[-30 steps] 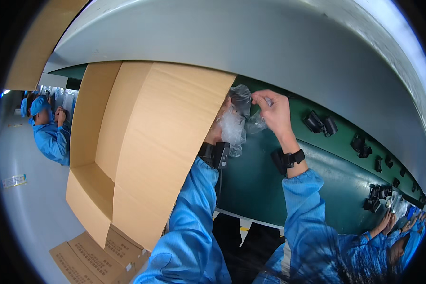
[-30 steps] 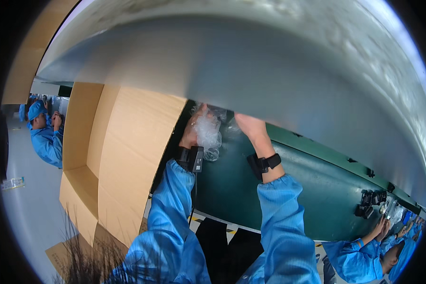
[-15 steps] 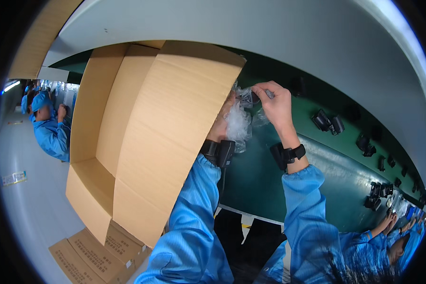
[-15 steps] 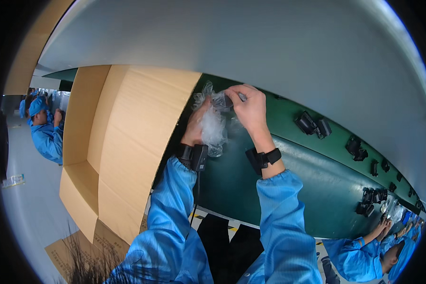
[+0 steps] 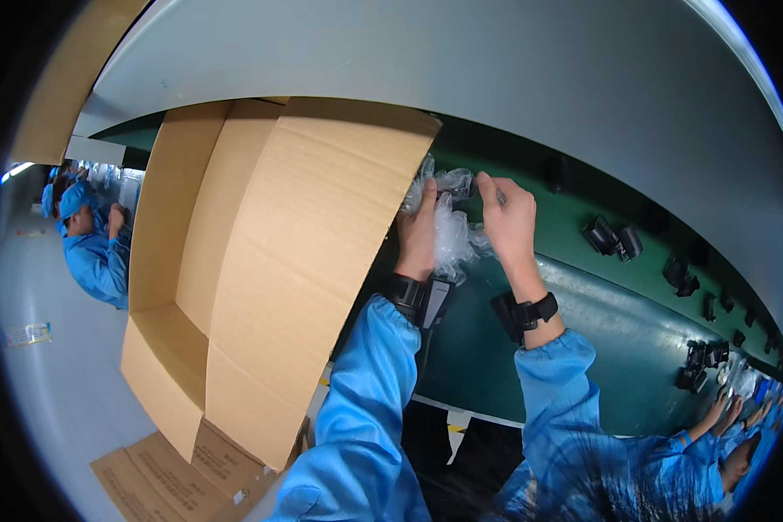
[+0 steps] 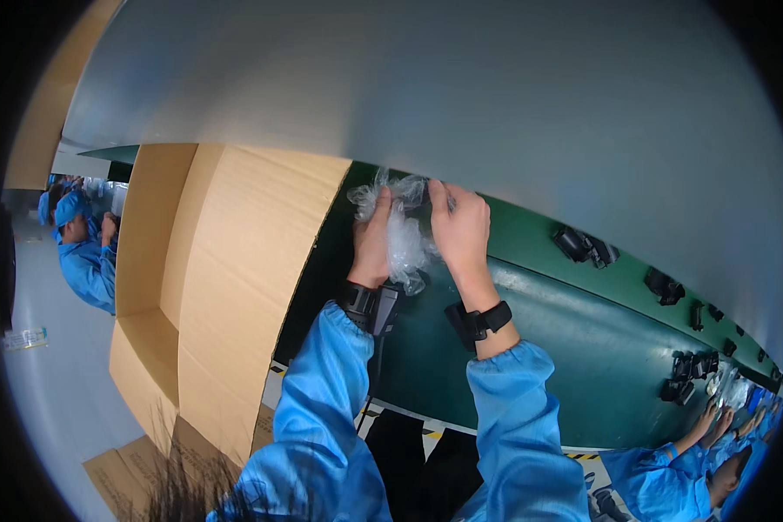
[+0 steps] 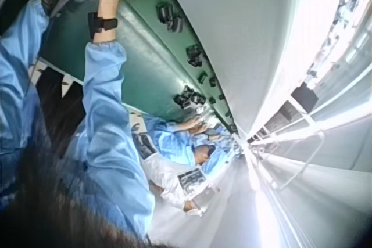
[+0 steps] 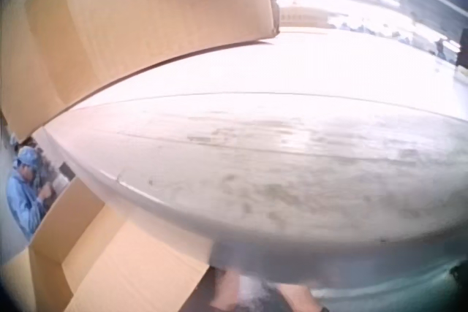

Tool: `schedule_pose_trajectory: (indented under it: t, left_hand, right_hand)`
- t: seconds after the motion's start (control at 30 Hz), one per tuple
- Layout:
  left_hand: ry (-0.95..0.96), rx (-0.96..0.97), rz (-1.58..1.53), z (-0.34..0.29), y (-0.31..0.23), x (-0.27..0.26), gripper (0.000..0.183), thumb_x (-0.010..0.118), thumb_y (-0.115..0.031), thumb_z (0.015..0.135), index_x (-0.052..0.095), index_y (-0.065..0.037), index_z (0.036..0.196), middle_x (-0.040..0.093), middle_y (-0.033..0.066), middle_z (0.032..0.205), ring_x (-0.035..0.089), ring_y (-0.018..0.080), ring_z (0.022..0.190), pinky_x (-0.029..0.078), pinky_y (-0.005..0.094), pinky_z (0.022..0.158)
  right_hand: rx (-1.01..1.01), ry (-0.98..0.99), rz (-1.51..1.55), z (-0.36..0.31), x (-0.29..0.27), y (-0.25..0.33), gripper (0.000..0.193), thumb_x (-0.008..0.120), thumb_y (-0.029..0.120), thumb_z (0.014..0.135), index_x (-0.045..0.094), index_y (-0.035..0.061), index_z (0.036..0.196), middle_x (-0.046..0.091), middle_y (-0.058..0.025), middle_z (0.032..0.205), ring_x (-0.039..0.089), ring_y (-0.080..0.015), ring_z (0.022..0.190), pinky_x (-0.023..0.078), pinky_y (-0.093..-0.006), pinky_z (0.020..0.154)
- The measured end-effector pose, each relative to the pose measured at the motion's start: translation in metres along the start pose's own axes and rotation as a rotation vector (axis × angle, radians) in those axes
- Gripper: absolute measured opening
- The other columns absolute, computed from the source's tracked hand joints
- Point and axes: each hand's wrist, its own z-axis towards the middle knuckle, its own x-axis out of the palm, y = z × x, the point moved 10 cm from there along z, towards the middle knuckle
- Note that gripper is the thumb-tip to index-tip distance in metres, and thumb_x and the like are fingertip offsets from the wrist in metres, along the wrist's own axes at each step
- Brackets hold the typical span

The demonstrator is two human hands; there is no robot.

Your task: Packing or sorting small electronic/plastic components into plastic bags and placing them into a cardboard box on an assembly line.

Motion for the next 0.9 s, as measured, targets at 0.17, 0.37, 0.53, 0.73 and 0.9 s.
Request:
schedule_pose_trajectory:
  t: [0.17,0.37,0.53,0.73,0.9]
  left_hand:
    - [0.016,0.297,0.344,-0.011,-0.034,0.032,0.042,0.064,-0.037,0.095,0.065,0.002,0.111,0.066,0.0055,0.102,0.059,0.0120,0.088,0.049,0.0290,0.075]
    - [-0.014,0.197,0.209,-0.011,-0.031,0.019,0.041,0.063,-0.037,0.096,0.063,0.000,0.114,0.064,0.0042,0.101,0.058,0.0118,0.086,0.049,0.0287,0.072]
    - [-0.180,0.086,0.054,-0.051,-0.031,-0.056,0.033,0.064,-0.027,0.095,0.062,-0.002,0.115,0.063,0.0044,0.102,0.060,0.0124,0.088,0.051,0.0289,0.076]
    - [-0.150,0.200,0.469,-0.160,-0.003,-0.087,0.030,0.067,-0.022,0.094,0.063,0.000,0.114,0.067,0.0053,0.109,0.059,0.0132,0.098,0.046,0.0287,0.090]
    - [-0.071,0.043,0.528,-0.213,0.017,-0.099,0.032,0.069,-0.025,0.091,0.063,0.001,0.108,0.069,0.0105,0.097,0.063,0.0190,0.089,0.049,0.0326,0.083]
  right_hand:
    - [0.228,-0.045,0.119,0.000,-0.011,-0.037,0.021,0.068,0.019,0.082,0.074,0.0008,0.090,0.071,-0.0200,0.086,0.069,-0.0366,0.086,0.052,-0.0380,0.079]
    - [0.215,-0.055,0.113,0.010,-0.008,-0.031,0.018,0.062,0.012,0.083,0.072,0.0001,0.091,0.070,-0.0205,0.089,0.069,-0.0357,0.087,0.052,-0.0381,0.080]
    - [-0.171,-0.052,-0.208,0.032,-0.018,0.001,0.020,0.053,0.006,0.080,0.068,0.0016,0.093,0.068,-0.0191,0.093,0.066,-0.0361,0.091,0.052,-0.0403,0.083]
    - [-0.137,-0.028,-0.272,0.080,-0.062,-0.025,0.028,0.055,0.026,0.096,0.071,0.0055,0.103,0.072,-0.0146,0.096,0.070,-0.0252,0.089,0.052,-0.0352,0.081]
    - [0.077,0.072,-0.190,0.070,-0.055,0.014,0.031,0.056,0.030,0.095,0.071,0.0057,0.108,0.073,-0.0145,0.093,0.070,-0.0194,0.076,0.053,-0.0346,0.070]
